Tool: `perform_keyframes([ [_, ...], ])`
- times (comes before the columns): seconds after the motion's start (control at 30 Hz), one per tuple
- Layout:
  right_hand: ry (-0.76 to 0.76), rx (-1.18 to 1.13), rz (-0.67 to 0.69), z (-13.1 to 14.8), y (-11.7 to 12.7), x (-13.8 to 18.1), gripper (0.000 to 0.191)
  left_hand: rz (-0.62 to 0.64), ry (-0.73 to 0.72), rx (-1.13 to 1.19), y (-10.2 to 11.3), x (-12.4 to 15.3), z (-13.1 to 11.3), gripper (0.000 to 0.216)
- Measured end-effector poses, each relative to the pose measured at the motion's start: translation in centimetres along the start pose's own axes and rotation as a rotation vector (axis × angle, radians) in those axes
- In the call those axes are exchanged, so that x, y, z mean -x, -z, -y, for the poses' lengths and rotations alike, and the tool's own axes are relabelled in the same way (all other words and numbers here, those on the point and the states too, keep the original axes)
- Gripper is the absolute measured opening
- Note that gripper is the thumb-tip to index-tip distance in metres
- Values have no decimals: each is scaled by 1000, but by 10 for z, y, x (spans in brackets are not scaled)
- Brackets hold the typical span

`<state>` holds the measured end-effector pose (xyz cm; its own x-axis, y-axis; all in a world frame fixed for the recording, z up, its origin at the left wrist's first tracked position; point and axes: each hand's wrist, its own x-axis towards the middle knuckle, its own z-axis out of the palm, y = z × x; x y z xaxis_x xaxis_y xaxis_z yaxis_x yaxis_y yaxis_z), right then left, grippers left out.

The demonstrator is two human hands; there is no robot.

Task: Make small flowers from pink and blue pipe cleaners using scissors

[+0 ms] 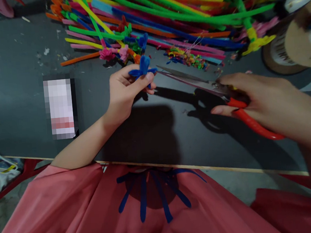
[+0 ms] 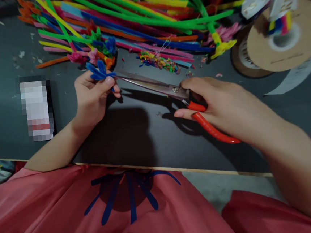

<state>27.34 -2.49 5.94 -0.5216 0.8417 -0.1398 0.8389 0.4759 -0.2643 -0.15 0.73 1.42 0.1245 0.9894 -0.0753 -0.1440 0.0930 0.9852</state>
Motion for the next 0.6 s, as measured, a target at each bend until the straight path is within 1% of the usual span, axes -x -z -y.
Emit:
perform_keyframes([
  [0.17,14,-6,12,0,1,-1,58,45,-16,-23,0,0,1,16],
  [0.3,38,-25,1,0,0,-2,55,35,-29,-31,-1,0,2,21],
  [0.47,53,-56,-2,-1,-1,-2,50,35,-31,-16,0,0,4,21],
  [0.6,50,-67,11,-1,-1,-2,48,19,-42,-61,0,-1,6,24],
])
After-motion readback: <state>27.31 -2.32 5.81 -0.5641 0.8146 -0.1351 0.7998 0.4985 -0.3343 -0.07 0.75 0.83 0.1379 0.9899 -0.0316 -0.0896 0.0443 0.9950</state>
